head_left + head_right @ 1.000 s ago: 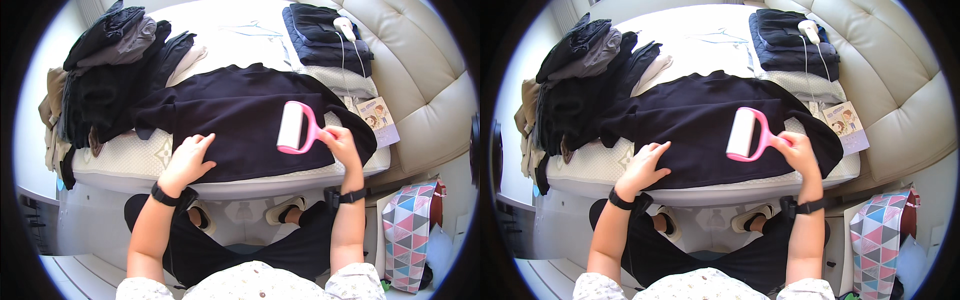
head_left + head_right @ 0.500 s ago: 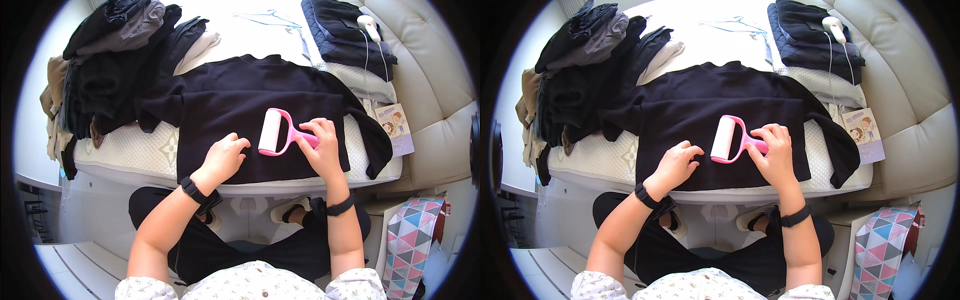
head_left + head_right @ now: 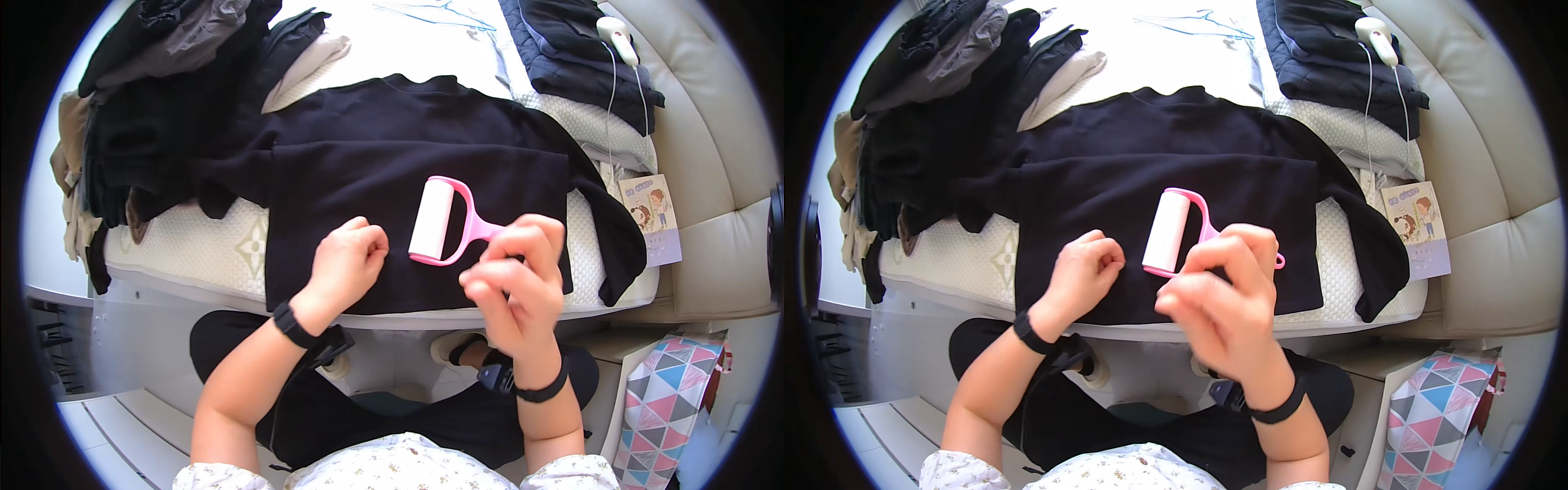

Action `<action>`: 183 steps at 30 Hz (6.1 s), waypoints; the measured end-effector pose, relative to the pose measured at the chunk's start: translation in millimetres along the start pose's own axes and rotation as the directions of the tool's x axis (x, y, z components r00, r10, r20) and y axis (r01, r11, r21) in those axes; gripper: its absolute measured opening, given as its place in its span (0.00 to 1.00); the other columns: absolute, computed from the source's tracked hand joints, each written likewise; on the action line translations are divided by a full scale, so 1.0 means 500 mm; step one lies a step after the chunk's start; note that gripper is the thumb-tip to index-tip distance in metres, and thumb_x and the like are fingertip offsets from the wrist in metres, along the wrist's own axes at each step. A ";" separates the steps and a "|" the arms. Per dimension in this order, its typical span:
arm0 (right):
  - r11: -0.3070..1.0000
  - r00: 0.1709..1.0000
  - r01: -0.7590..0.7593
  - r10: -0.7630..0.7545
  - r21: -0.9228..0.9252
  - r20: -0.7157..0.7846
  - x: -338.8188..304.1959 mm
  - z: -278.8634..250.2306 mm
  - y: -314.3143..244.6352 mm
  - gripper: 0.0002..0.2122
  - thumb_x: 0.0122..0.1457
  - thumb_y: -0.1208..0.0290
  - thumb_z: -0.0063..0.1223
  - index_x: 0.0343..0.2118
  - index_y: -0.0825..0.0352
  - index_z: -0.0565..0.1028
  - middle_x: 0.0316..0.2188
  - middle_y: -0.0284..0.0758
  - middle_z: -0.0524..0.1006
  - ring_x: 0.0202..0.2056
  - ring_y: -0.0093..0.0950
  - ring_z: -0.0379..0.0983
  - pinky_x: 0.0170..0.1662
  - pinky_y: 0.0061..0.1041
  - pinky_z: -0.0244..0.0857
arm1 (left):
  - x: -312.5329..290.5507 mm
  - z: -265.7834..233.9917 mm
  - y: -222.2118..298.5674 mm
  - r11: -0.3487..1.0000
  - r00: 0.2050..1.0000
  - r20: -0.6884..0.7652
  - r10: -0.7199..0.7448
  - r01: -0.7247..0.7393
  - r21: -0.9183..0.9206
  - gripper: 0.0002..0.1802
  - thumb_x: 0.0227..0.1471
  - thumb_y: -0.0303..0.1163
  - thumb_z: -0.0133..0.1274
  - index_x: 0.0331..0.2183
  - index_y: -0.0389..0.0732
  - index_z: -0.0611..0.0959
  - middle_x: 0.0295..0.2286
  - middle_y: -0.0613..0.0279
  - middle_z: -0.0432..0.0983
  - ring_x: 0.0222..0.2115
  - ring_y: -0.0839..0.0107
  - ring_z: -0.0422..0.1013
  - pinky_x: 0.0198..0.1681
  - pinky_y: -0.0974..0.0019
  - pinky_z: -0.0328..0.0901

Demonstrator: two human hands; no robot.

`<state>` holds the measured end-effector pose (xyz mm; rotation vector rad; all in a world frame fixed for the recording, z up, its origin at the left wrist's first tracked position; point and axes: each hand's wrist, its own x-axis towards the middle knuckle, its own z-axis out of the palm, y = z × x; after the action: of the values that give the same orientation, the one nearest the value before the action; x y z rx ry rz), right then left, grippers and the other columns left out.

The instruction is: The person uses a lint roller to remove debris from a black sweater placed on a bed, rolling the tool across different parts of the fabric and peeling off a used adhesive sheet.

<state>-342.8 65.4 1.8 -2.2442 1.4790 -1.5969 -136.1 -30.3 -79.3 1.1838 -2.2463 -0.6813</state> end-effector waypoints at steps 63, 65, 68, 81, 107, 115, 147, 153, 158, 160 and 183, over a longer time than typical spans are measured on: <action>0.789 0.703 -0.607 0.590 -0.098 0.396 -0.119 -0.164 0.223 0.15 0.49 0.81 0.60 0.42 0.69 0.75 0.34 0.33 0.74 0.37 0.25 0.71 0.41 0.22 0.64 | -0.067 -0.150 -0.087 0.958 0.989 0.114 -0.094 0.059 0.280 0.44 0.34 0.28 0.72 0.55 0.47 0.72 0.42 0.55 0.66 0.45 0.55 0.64 0.51 0.56 0.64; 0.750 0.681 -0.655 0.638 -0.090 0.360 -0.128 -0.209 0.226 0.16 0.48 0.81 0.59 0.43 0.69 0.75 0.35 0.31 0.75 0.37 0.21 0.70 0.41 0.21 0.64 | -0.075 -0.164 -0.101 0.954 0.994 0.090 -0.069 0.040 0.296 0.45 0.33 0.31 0.73 0.55 0.47 0.73 0.43 0.55 0.66 0.46 0.55 0.64 0.50 0.55 0.65; 0.729 0.690 -0.685 0.650 -0.002 0.318 -0.115 -0.235 0.208 0.15 0.49 0.80 0.60 0.42 0.70 0.75 0.34 0.28 0.75 0.37 0.18 0.68 0.42 0.19 0.62 | -0.085 -0.189 -0.111 0.966 0.984 0.126 -0.123 0.090 0.242 0.48 0.31 0.33 0.74 0.57 0.42 0.71 0.49 0.52 0.65 0.52 0.51 0.64 0.56 0.56 0.63; 0.942 0.859 -0.142 0.270 -0.305 0.435 0.118 0.247 0.083 0.14 0.58 0.56 0.57 0.36 0.63 0.72 0.31 0.40 0.77 0.34 0.44 0.76 0.35 0.41 0.69 | -0.047 -0.210 -0.230 0.997 0.984 0.165 -0.061 0.054 0.047 0.49 0.39 0.25 0.67 0.60 0.35 0.59 0.60 0.43 0.61 0.52 0.46 0.69 0.54 0.54 0.66; 0.673 0.687 -0.710 0.727 -0.207 0.011 -0.186 -0.485 0.286 0.15 0.51 0.78 0.62 0.43 0.73 0.78 0.32 0.27 0.78 0.35 0.18 0.71 0.42 0.20 0.66 | -0.041 -0.207 -0.196 0.958 0.962 0.165 -0.217 0.177 0.225 0.39 0.35 0.25 0.71 0.47 0.39 0.66 0.53 0.45 0.69 0.52 0.46 0.69 0.52 0.55 0.66; 0.789 0.780 -0.613 0.612 -0.033 0.130 -0.083 -0.363 0.225 0.15 0.54 0.79 0.60 0.45 0.71 0.77 0.35 0.28 0.78 0.38 0.18 0.71 0.44 0.19 0.65 | -0.026 -0.233 -0.171 0.978 0.977 0.171 -0.126 0.093 0.187 0.37 0.40 0.22 0.65 0.53 0.38 0.70 0.59 0.49 0.65 0.59 0.55 0.63 0.59 0.60 0.61; 0.977 0.802 -0.212 0.169 0.009 0.573 0.138 0.112 0.057 0.18 0.48 0.72 0.66 0.45 0.67 0.79 0.37 0.43 0.81 0.37 0.39 0.79 0.42 0.29 0.71 | 0.036 -0.248 -0.189 0.420 0.805 0.447 -0.390 0.587 -0.692 0.45 0.61 0.63 0.36 0.68 0.48 0.45 0.69 0.55 0.31 0.70 0.57 0.28 0.63 0.28 0.33; 0.916 0.564 -0.399 0.217 0.033 0.797 0.119 0.253 0.078 0.16 0.54 0.68 0.62 0.45 0.67 0.78 0.36 0.43 0.81 0.37 0.37 0.79 0.42 0.29 0.70 | 0.034 -0.241 -0.202 0.346 0.829 0.452 -0.330 0.552 -0.759 0.45 0.61 0.63 0.36 0.68 0.49 0.47 0.69 0.54 0.33 0.70 0.58 0.28 0.63 0.27 0.35; 0.919 0.580 -0.393 0.253 -0.006 0.774 0.108 0.146 0.095 0.16 0.53 0.71 0.63 0.44 0.69 0.78 0.34 0.42 0.81 0.35 0.32 0.79 0.42 0.27 0.70 | 0.020 -0.249 -0.195 0.392 0.816 0.426 -0.390 0.566 -0.725 0.44 0.61 0.62 0.39 0.68 0.49 0.50 0.69 0.54 0.36 0.70 0.59 0.32 0.63 0.29 0.38; 0.906 0.575 -0.421 0.309 -0.051 0.758 0.114 0.071 0.099 0.16 0.53 0.73 0.63 0.45 0.71 0.78 0.32 0.36 0.81 0.33 0.24 0.76 0.40 0.23 0.69 | 0.029 -0.254 -0.185 0.506 0.806 0.460 -0.373 0.592 -0.627 0.38 0.63 0.58 0.40 0.65 0.48 0.56 0.67 0.54 0.44 0.69 0.58 0.36 0.61 0.27 0.42; 0.902 0.728 -0.432 0.346 0.003 0.592 0.002 0.050 0.160 0.18 0.50 0.76 0.64 0.46 0.69 0.76 0.33 0.42 0.78 0.34 0.37 0.76 0.41 0.29 0.69 | 0.043 -0.138 -0.138 0.848 0.982 -0.005 -0.189 0.166 0.504 0.12 0.36 0.23 0.62 0.28 0.46 0.80 0.37 0.59 0.67 0.42 0.57 0.66 0.40 0.58 0.71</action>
<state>-377.7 8.6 -48.8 -1.9041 1.4559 -0.7596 -61.7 -95.8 -67.3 1.6523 -2.4541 -0.1755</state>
